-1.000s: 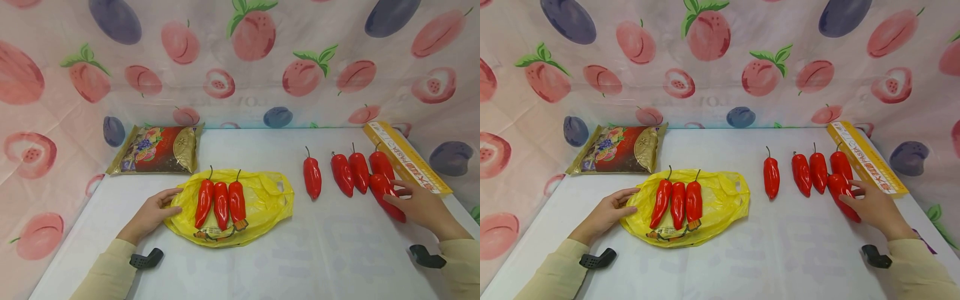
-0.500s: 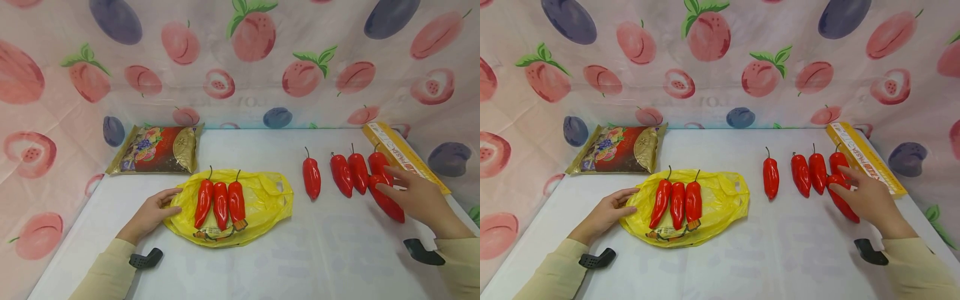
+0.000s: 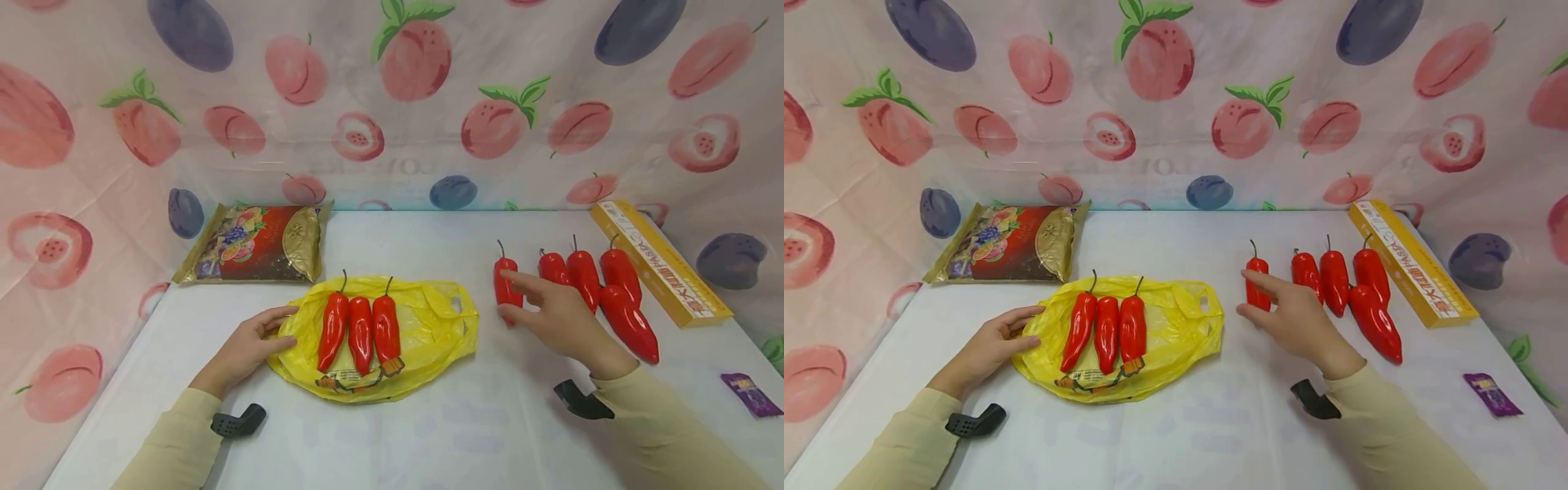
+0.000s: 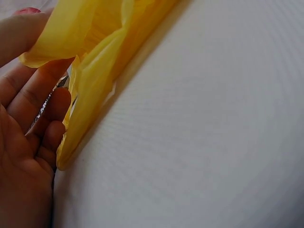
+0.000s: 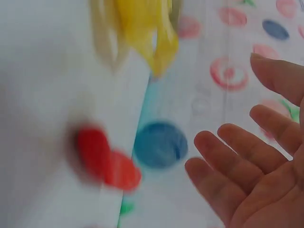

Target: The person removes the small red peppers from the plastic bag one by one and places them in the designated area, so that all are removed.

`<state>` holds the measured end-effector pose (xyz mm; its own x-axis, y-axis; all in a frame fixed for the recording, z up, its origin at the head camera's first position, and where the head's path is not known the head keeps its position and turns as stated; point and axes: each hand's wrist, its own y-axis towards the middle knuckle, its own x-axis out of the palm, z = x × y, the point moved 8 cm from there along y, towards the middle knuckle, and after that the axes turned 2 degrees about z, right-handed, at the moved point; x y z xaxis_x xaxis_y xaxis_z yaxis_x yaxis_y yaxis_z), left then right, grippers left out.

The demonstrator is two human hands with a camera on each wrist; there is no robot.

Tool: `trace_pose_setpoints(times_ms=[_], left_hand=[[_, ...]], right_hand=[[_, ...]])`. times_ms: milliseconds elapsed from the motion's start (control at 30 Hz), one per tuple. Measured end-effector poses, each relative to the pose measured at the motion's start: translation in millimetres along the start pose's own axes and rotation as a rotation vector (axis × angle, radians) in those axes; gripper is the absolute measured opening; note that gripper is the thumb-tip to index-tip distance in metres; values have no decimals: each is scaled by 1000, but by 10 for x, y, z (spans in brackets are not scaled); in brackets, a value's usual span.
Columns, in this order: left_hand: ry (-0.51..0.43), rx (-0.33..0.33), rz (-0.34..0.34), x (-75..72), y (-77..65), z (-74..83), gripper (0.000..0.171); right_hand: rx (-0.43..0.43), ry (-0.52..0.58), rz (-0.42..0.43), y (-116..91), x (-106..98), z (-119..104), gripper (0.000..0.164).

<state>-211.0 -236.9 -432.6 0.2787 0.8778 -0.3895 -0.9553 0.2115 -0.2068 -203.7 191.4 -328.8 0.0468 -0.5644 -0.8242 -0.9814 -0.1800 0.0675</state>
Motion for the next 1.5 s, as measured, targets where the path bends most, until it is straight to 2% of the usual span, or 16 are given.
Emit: trace_pose_setpoints(times_ms=[267, 467, 767, 1133, 1333, 1500], left_hand=[[22, -19, 11, -8, -14, -4, 59], [20, -27, 15, -9, 3, -8, 59], [21, -43, 17, -20, 10, -6, 61], [-7, -37, 6, 9, -7, 15, 61], [-13, -21, 1, 9, -4, 32, 60], [-8, -26, 6, 7, -3, 25, 60]], right_hand=[[-150, 84, -49, 213, 503, -540, 55], [-200, 163, -103, 298, 784, -790, 53], [-140, 165, -211, 376, 1145, -945, 56], [-82, 38, -325, 430, 1468, -1017, 64], [-53, 18, -363, 432, 1526, -1001, 67], [-32, 46, -378, 468, 1538, -968, 65]])
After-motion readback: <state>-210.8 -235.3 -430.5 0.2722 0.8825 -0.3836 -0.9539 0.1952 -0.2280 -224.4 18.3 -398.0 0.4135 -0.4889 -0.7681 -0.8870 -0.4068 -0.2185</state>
